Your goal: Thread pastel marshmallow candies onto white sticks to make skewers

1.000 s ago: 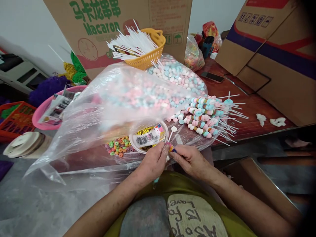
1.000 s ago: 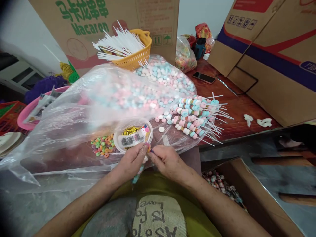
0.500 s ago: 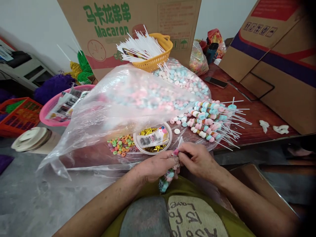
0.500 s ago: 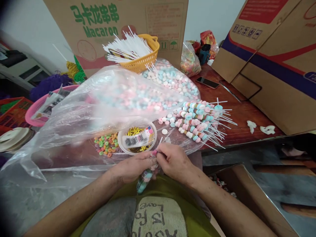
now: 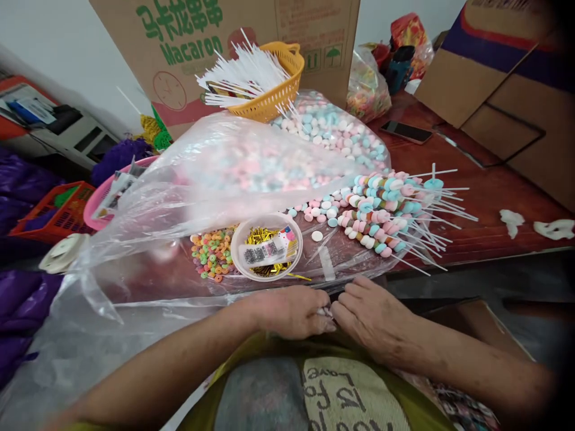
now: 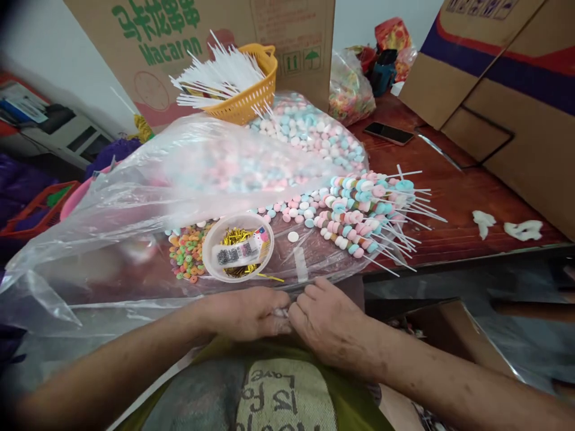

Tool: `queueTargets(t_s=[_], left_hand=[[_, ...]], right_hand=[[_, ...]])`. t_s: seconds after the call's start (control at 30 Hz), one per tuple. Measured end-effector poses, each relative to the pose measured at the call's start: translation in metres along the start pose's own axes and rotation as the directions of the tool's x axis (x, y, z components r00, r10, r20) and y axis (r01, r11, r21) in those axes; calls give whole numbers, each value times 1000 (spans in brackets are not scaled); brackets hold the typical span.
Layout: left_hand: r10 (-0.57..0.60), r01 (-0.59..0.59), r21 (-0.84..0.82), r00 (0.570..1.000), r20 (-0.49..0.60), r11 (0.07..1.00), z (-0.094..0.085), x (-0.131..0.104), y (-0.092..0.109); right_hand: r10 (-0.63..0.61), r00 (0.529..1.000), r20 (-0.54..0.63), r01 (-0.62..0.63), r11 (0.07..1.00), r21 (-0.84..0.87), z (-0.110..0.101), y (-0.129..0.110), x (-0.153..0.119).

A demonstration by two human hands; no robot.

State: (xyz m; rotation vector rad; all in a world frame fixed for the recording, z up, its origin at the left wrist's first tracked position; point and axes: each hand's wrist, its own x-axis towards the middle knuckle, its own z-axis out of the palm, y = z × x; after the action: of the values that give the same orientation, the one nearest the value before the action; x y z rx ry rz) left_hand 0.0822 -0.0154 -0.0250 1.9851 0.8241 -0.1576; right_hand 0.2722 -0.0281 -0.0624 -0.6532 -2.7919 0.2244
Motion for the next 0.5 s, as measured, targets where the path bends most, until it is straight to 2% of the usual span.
queueTargets(t_s=[0.03, 0.07, 0.1, 0.13, 0.17, 0.2, 0.23, 0.27, 0.3, 0.33, 0.4, 0.43, 0.47, 0.5], left_hand=[[1, 16, 200, 997, -83, 980, 4, 0, 2], [18, 43, 364, 986, -165, 930, 8, -2, 4], [47, 72, 482, 972, -231, 873, 13, -4, 5], [80, 95, 557, 956, -281, 825, 19, -8, 5], [107, 116, 595, 939, -326, 795, 24, -12, 3], [124, 141, 602, 918, -376, 786, 29, -18, 1], [131, 164, 580, 892, -433, 798, 34, -24, -2], [122, 187, 529, 860, -495, 828, 40, -30, -6], [85, 216, 437, 815, -573, 873, 45, -37, -11], [14, 246, 298, 750, -661, 922, 52, -44, -16], [-223, 245, -98, 555, -802, 965, 64, -55, -25], [-369, 194, -314, 453, -812, 929, 69, -60, -29], [-506, 113, -503, 370, -779, 857, 73, -64, -32], [-620, 18, -649, 316, -718, 761, 77, -68, -36]], right_hand=[[92, 995, 47, -100, 976, 194, 5, -1, 1], [184, 976, 116, -216, 883, 417, 9, -2, 3], [264, 942, 209, -336, 702, 628, 13, -4, 7], [302, 894, 329, -439, 452, 777, 15, -4, 12], [280, 843, 460, -517, 187, 835, 16, -4, 17], [206, 795, 570, -578, -28, 816, 17, -3, 23], [111, 759, 642, -625, -153, 765, 16, 0, 28], [34, 742, 669, -654, -179, 735, 15, 3, 33], [22, 751, 660, -654, -117, 747, 14, 7, 37], [96, 782, 616, -620, 18, 785, 14, 12, 42], [353, 853, 384, -511, 416, 752, 18, 19, 50], [435, 866, 245, -481, 593, 646, 24, 21, 55], [472, 869, 146, -473, 711, 520, 31, 21, 59], [481, 871, 100, -475, 775, 417, 40, 19, 64]])
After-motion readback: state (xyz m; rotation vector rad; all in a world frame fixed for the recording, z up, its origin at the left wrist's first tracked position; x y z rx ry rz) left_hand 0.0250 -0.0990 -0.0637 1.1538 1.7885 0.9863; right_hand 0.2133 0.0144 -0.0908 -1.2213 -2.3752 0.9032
